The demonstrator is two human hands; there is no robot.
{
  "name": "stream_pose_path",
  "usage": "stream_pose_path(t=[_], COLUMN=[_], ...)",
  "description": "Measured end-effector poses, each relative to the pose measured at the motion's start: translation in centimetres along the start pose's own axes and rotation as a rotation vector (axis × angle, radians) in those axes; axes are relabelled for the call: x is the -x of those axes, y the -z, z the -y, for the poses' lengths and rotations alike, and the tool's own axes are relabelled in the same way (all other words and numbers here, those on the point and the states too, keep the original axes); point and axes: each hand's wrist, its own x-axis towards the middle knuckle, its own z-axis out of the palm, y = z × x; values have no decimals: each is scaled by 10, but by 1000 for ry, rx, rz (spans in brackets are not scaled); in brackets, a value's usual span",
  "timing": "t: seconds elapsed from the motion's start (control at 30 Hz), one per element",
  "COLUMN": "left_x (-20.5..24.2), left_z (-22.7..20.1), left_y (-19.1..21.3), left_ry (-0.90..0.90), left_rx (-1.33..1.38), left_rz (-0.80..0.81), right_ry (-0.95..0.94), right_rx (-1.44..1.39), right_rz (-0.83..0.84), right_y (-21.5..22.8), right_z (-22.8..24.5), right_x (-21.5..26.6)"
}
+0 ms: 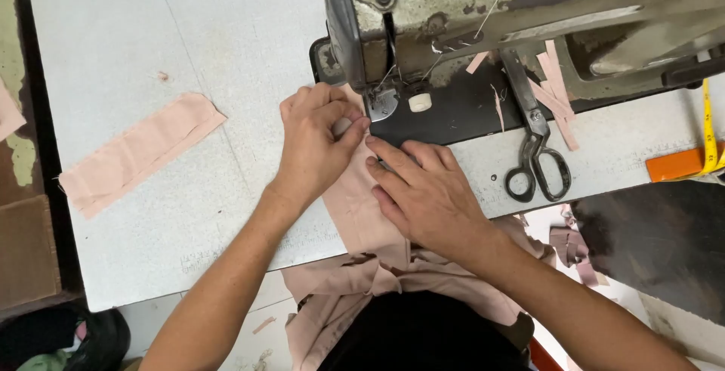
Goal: Sewing strips of elastic fabric and cutting them into smaller segments using an industrial sewing machine and scissors.
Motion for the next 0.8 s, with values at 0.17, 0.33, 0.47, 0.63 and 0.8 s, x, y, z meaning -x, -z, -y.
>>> stream_pose_path(t=[0.17, 0.33, 0.47, 0.63, 0.8], left_x=[4, -2, -14, -30, -61], left_z=[2, -7, 3, 27, 14], left_y=[0, 7, 4, -8, -3], left_ry=[-14, -25, -61, -95, -237], left_rx=[-50, -116, -201, -194, -284], left_rz=[-2, -21, -24, -32, -33], right_ry=[-1, -7, -16, -37, -94], right_rx=[-16, -18, 0, -17, 106], right_rz=[-1, 7, 29, 34, 56], right_y=[-1, 1, 1, 0, 4], right_z=[1, 2, 2, -3, -9], right_x=[-1, -1, 1, -3, -19])
